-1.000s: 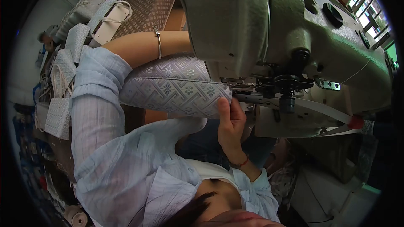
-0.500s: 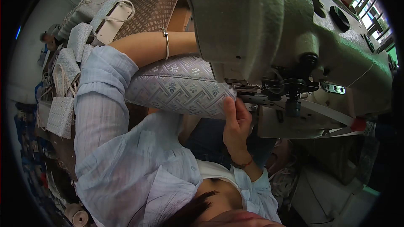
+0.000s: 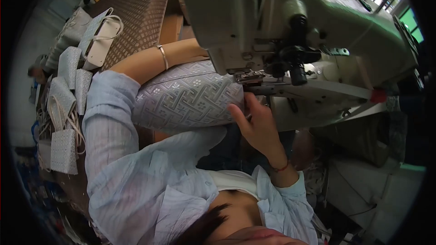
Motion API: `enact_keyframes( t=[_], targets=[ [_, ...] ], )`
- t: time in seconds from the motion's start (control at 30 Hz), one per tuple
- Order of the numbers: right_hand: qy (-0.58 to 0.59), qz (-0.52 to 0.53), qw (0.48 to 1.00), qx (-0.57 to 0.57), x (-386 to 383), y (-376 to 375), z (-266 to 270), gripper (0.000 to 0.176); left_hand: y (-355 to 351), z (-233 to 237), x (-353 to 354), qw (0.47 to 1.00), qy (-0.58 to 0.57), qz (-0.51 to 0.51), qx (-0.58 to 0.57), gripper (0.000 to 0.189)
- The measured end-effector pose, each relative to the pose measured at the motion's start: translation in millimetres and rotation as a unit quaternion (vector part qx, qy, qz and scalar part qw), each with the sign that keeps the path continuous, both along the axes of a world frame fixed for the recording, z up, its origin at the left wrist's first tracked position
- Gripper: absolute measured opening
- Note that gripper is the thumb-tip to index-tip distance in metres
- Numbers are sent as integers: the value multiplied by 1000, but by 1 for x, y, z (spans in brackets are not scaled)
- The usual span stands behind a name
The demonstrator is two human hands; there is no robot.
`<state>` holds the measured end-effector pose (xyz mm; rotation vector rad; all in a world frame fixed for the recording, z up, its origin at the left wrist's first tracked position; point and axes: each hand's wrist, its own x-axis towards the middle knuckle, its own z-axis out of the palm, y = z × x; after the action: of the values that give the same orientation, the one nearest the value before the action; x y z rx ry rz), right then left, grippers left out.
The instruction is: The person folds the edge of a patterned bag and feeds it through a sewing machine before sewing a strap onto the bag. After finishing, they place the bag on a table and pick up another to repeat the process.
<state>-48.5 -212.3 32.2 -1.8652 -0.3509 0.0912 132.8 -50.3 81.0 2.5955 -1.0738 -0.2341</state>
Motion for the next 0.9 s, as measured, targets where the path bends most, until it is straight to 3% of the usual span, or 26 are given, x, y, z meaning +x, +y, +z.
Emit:
enact_keyframes(
  t=[0.13,0.2,0.23,0.27,0.3,0.33,0.37,0.4,0.47,0.5,0.6,0.63,0.7,0.9],
  targets=[
    [-47,-61,996,-52,-10,-45,-31,19,0,67,-62,968,22,71,238,36],
    [-196,-158,953,-169,0,-76,-77,16,11,84,-95,964,-14,59,260,36],
    [-196,-161,952,-169,8,-87,-98,16,31,64,-108,971,-141,-12,193,36],
    [-265,-224,903,-254,19,-98,-118,16,52,45,-125,953,-265,-80,122,37],
    [-328,-282,838,-333,24,-105,-132,16,46,47,-154,982,-163,-91,41,33],
    [-330,-283,838,-330,22,-110,-142,16,36,48,-182,993,-58,-100,-39,30],
    [-310,-276,867,-277,18,-113,-151,16,27,39,-199,978,94,-159,-97,39],
    [-289,-266,892,-223,13,-115,-155,16,16,20,-212,934,244,-211,-152,49],
    [-266,-284,893,-226,-11,-120,-156,16,-13,-45,-238,888,375,-109,-243,68],
    [-245,-301,892,-231,-18,-123,-156,17,-30,-84,-239,841,415,-22,-346,73],
    [-201,-326,892,-241,-30,-132,-151,16,-74,-168,-211,612,458,185,-618,80],
    [-202,-318,894,-244,-31,-136,-150,16,-88,-168,-209,607,455,189,-623,80],
    [-292,-330,850,-289,-20,-136,-151,15,-100,-169,-205,654,316,209,-655,82],
    [-332,-357,789,-373,-14,-133,-149,15,-93,-168,-237,648,284,204,-676,69]
  ],
)
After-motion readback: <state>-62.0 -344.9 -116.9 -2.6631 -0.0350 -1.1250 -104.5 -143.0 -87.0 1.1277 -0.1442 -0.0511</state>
